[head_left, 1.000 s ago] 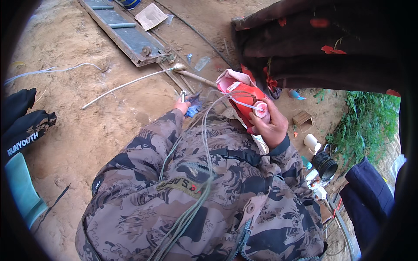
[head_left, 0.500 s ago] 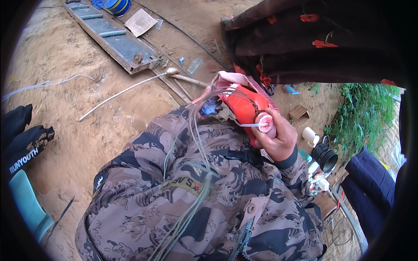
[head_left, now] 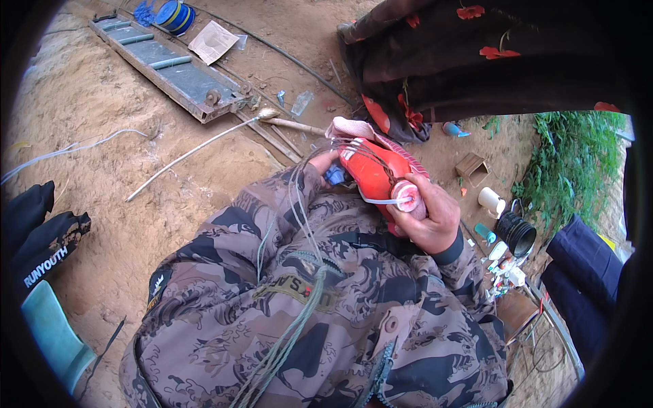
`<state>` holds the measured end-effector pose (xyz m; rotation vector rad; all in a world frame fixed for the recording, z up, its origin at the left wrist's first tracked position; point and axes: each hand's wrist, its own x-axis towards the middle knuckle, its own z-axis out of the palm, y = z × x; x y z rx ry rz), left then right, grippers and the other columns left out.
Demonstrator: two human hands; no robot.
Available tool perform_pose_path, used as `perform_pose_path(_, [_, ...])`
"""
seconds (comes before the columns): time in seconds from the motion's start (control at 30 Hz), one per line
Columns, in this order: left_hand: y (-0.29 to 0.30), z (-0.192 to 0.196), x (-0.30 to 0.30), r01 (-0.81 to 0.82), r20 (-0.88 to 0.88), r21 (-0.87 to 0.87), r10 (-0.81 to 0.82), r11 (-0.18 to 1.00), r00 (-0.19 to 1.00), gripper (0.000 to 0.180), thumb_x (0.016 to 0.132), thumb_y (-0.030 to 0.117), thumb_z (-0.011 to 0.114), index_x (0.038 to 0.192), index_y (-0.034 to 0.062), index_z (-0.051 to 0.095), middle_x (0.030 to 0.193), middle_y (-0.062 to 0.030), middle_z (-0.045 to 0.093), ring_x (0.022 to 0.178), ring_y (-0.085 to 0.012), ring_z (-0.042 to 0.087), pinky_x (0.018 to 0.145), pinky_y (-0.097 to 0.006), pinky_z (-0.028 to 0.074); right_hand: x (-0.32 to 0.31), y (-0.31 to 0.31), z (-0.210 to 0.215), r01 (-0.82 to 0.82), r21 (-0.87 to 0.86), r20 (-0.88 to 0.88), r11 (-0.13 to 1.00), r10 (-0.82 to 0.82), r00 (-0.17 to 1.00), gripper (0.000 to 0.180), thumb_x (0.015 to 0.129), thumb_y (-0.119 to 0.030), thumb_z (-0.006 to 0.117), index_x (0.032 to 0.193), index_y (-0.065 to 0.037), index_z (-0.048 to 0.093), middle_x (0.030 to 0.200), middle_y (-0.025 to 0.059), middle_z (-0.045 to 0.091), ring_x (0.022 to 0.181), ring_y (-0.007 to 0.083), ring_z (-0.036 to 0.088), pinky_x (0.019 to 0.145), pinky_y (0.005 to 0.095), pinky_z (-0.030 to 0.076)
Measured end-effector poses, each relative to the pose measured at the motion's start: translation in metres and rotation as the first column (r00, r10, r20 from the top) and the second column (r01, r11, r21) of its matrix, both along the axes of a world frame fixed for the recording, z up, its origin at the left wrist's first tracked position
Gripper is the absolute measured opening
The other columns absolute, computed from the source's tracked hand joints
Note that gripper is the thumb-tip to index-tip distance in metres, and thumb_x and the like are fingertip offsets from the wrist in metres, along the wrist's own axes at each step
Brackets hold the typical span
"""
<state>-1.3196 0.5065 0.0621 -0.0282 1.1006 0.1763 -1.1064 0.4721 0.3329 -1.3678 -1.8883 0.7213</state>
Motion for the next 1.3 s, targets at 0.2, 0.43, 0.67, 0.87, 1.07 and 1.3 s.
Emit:
perform_pose_path(0.2, [0.011,0.066,0.004,-0.145,0.005,-0.024,0.146,0.989,0.989,0.044,0.091,0.055,0.061,0.095,0.0118,0.068,0.086,-0.0064,0.072,0.074,-0.0185,0.07,0.066,-0.037,0.059,0.0,-0.002,-0.001,-0.045,-0.034,0.002,0.998,0.045,0.999,0.043,0.069,-0.009,0.083,0.107,-0.002,0.066,0.076,0.0122,0.066,0.066,0.0283,0.065,0.06,0.036,0.05])
perform_pose_path(0.43, [-0.003,0.0,-0.015,-0.048,-0.09,0.163,0.063,0.985,0.994,0.016,0.09,0.011,0.062,0.104,0.0031,0.064,0.089,-0.0104,0.07,0.076,-0.024,0.071,0.07,-0.039,0.06,0.005,-0.014,-0.004,0.001,-0.223,-0.063,0.975,-0.016,0.998,0.04,0.072,-0.009,0.081,0.109,-0.002,0.066,0.078,0.0126,0.067,0.07,0.0238,0.068,0.062,0.0333,0.051])
perform_pose_path(0.67, [-0.03,0.022,-0.079,0.2,-0.36,0.486,-0.014,0.851,0.933,0.028,0.083,0.012,0.066,0.109,0.0009,0.064,0.088,-0.0044,0.066,0.076,-0.0134,0.06,0.067,-0.027,0.048,0.014,-0.021,-0.036,0.239,-0.176,-0.093,0.955,-0.258,0.962,0.046,0.074,-0.01,0.082,0.115,0.001,0.065,0.089,0.017,0.07,0.083,0.0251,0.072,0.074,0.0313,0.054])
perform_pose_path(0.87, [-0.05,0.118,-0.097,0.226,-0.353,0.57,-0.013,0.79,0.936,0.035,0.085,0.004,0.061,0.12,0.0023,0.059,0.102,-0.0028,0.064,0.09,-0.0117,0.06,0.08,-0.029,0.05,0.021,-0.02,-0.082,0.358,-0.041,0.043,0.933,-0.356,0.933,0.048,0.073,-0.016,0.082,0.116,-0.003,0.066,0.084,0.0194,0.068,0.077,0.0301,0.071,0.068,0.0345,0.055])
perform_pose_path(1.07, [-0.029,0.173,-0.073,-0.127,0.016,0.693,0.161,0.709,0.987,0.071,0.087,0.02,0.075,0.146,0.0053,0.039,0.143,-0.0079,0.051,0.123,-0.0193,0.055,0.098,-0.035,0.051,0.027,-0.022,-0.126,0.241,-0.045,0.197,0.97,-0.228,0.954,0.045,0.077,-0.025,0.076,0.118,-0.01,0.067,0.072,0.0143,0.066,0.067,0.0315,0.067,0.059,0.0413,0.052])
perform_pose_path(1.3, [0.005,0.214,-0.056,-0.249,0.162,0.648,0.19,0.72,0.968,0.069,0.088,0.019,0.073,0.145,0.0054,0.038,0.143,-0.0131,0.049,0.113,-0.0265,0.063,0.082,-0.039,0.06,0.024,-0.028,-0.152,0.126,-0.214,0.088,0.969,-0.109,0.99,0.046,0.079,-0.03,0.074,0.12,-0.01,0.066,0.079,0.0186,0.068,0.076,0.0357,0.068,0.067,0.0433,0.055])
